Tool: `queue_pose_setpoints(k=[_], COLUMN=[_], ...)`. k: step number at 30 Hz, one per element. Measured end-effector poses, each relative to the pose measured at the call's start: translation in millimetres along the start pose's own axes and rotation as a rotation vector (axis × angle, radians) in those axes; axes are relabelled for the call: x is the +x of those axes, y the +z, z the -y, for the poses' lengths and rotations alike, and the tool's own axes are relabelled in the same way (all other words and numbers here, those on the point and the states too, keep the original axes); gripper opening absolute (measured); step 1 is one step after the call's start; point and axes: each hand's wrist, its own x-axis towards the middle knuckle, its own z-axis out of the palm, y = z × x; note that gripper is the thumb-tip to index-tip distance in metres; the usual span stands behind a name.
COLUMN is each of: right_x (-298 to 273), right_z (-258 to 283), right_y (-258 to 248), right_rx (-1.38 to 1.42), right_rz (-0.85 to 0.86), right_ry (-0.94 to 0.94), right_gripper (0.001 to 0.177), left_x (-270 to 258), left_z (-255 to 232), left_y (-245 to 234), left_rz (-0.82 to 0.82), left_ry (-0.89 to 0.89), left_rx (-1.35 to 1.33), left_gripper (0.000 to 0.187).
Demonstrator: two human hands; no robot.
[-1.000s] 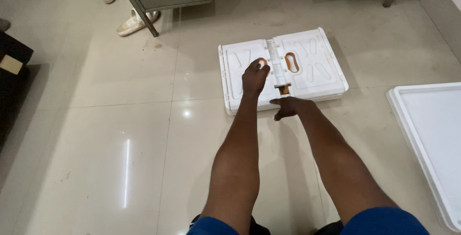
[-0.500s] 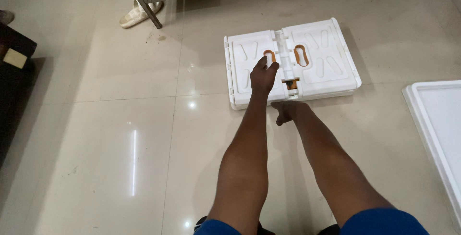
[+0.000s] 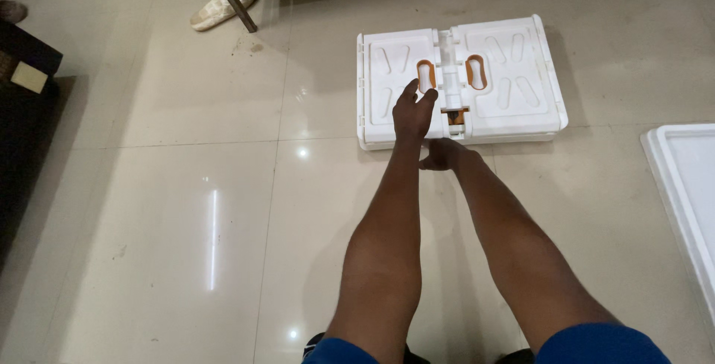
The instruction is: The person removes a white plastic storage box from a stack, kneels, and opens it by unlatching the lid. They remove the lid and an internal frame, then fold the box sides inward to collapse it. The person repeats the process with a second box, opening and collapsing it as well.
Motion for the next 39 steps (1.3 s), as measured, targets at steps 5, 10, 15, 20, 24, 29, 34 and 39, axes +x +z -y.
queue_pose_setpoints(k=[5,10,15,20,24,29,34,39], right_x=[0,-25,-72,-113,-130,-137,-145,-149], right_z=[-28,-27,-10,4,7,7,6,2], right_y=[-15,-51,-95,-118,-126,-130,-132,-131], right_rx=[0.07,0.306,0.622,1.024,1.102,1.188,1.162,1.177], right_rz=[-0.302,-0.591,-0.693,-0.787,-0.801,-0.827,-0.816,-0.817], right_ry=[-0.047,0.029,0.082,-0.01,-0.018,-0.133,-0.132,-0.089], right_gripper=[0.059,0.053,0.057,0.06,0.063,0.065,0.064,0.064], left_x=[-9,-17,-15,-15,-19,-21,-23,-25], left_z=[-18,-38,-44,-48,-55,-60,-63,-64], left_y=[-1,-10,-26,-40,-43,-36,-36,-37], left_rz=[-0.044,0.018,-0.04,-0.029,0.008,0.046,0.047,0.049], left_ry=[0.02,-0.015,0.064,0.115,0.13,0.182,0.176,0.175], left_rx=[-0.024,-0.049,-0.081,-0.154,-0.259,-0.323,-0.3,-0.27], left_gripper=[0.076,0.076,0.076,0.074,0.073,0.072,0.073,0.076])
